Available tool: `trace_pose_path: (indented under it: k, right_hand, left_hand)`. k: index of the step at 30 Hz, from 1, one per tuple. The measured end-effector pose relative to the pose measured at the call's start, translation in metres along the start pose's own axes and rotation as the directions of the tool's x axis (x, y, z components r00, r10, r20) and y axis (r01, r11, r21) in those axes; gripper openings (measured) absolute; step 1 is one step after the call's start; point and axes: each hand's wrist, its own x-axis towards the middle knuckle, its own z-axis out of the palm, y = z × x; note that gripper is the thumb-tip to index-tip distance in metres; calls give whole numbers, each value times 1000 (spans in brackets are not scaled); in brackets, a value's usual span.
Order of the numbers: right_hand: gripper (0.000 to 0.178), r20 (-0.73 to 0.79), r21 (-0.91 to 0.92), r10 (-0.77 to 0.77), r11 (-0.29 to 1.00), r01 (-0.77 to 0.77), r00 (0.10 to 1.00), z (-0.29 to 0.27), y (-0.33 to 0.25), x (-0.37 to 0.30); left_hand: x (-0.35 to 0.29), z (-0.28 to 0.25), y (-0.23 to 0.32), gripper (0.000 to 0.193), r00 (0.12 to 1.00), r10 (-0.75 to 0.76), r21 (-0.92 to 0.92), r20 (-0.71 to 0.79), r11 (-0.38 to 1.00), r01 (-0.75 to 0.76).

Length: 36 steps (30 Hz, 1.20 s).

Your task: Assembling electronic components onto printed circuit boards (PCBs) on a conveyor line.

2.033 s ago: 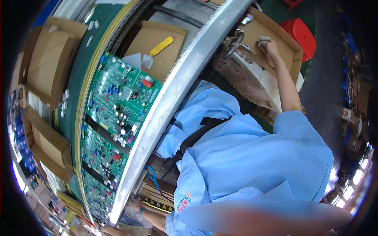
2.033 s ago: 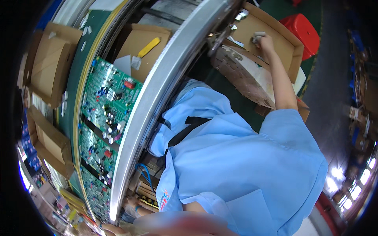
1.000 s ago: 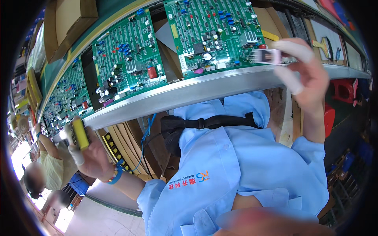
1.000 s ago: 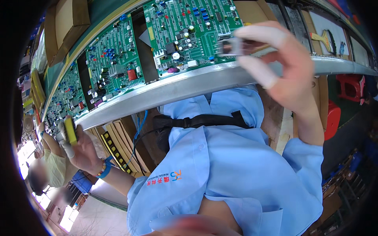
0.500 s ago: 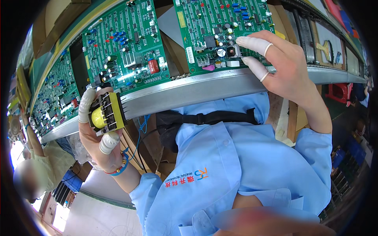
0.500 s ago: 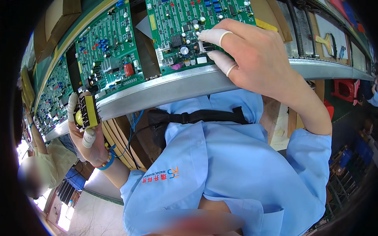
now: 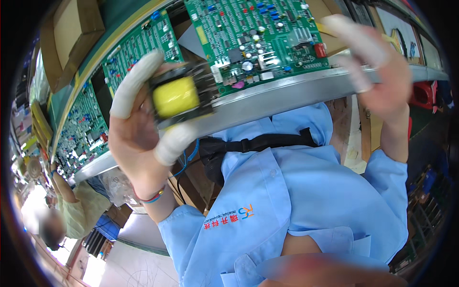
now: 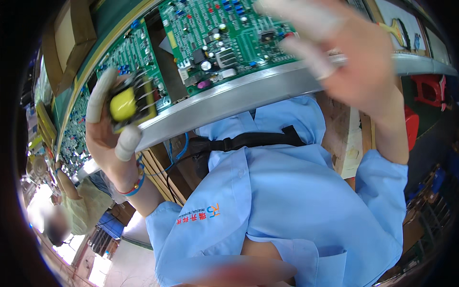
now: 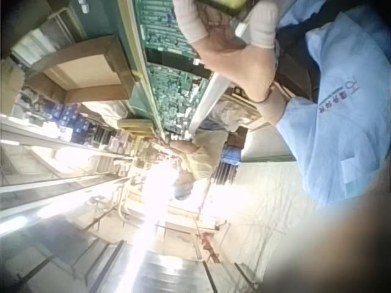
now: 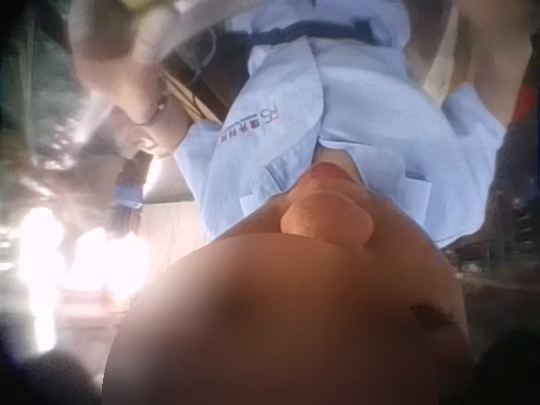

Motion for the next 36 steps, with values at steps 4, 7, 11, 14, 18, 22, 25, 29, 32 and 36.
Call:
trace_pose_path:
  k: [4, 7, 11, 14, 18, 22, 25, 29, 32, 36]
  right_hand:
    - [33, -531, 113, 488, 851, -512, 693, -43, 31, -96]
    - [33, -586, 137, 679, 622, -771, 443, -58, 54, -170]
    - [40, -459, -167, 882, 27, -986, 102, -75, 73, -272]
    - [44, -349, -219, 933, 2, -976, 81, -57, 97, -350]
    - [48, -148, -179, 987, 33, -983, 60, -16, 125, -416]
    - [43, 104, 0, 992, 67, -998, 67, 10, 131, -411]
    - [39, 149, 123, 989, -15, -992, 4, 11, 126, -399]
    - [37, 130, 180, 991, -37, -983, -13, 14, 131, -416]
    - [37, 166, 122, 986, -50, -991, -29, 13, 131, -417]
    - [38, 196, -17, 980, -20, -1000, -23, 13, 121, -404]
  left_hand:
    - [47, 53, 8, 82, 947, 215, 549, 240, 774, -315]
    - [57, 73, 14, 84, 893, 242, 777, 379, 441, -449]
    - [68, 91, 17, 84, 891, 106, 841, 441, 298, -451]
    - [69, 115, 27, 82, 907, 31, 888, 420, 192, -418]
    - [79, 107, 25, 81, 851, 15, 839, 524, 160, -520]
    - [83, 97, 20, 79, 835, 40, 825, 549, 138, -548]
    - [81, 129, 37, 72, 911, -150, 919, 385, 151, -364]
    - [87, 104, 8, 56, 806, 29, 786, 591, 201, -584]
    - [83, 105, 15, 61, 855, -78, 856, 513, 120, -503]
    - [81, 94, 9, 68, 892, -97, 897, 442, 31, -442]
